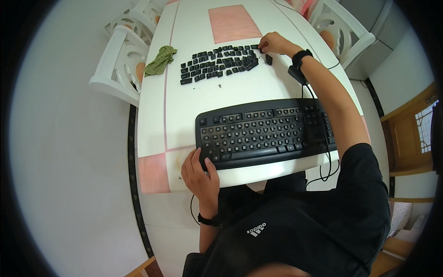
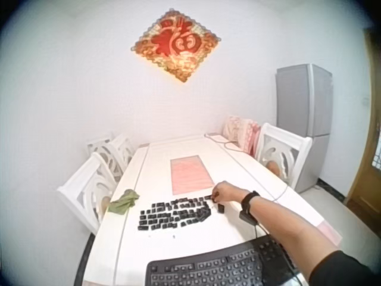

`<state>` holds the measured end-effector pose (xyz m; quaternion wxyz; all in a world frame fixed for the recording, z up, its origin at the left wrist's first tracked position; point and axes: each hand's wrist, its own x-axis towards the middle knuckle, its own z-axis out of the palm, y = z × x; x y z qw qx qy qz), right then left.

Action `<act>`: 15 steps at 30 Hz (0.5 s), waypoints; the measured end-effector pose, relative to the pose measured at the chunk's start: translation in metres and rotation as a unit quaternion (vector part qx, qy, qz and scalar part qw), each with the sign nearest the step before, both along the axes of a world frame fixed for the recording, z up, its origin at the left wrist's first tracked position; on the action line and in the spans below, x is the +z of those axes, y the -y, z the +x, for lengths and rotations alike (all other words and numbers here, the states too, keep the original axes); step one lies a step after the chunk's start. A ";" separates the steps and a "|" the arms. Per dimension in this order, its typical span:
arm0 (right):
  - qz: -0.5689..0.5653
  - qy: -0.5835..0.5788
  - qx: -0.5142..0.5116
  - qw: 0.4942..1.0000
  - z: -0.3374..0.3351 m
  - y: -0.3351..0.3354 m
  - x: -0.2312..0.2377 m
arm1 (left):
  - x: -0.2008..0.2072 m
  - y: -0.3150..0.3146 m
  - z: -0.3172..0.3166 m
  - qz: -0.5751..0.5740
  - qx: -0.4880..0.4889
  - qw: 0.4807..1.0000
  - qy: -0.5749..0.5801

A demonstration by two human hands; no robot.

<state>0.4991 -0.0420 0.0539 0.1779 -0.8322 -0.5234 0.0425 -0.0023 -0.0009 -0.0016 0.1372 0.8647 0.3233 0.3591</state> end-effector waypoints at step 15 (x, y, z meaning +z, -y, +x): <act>-0.032 0.022 0.029 0.999 -0.021 0.012 0.035 | -0.002 0.000 0.000 -0.003 0.002 1.000 -0.003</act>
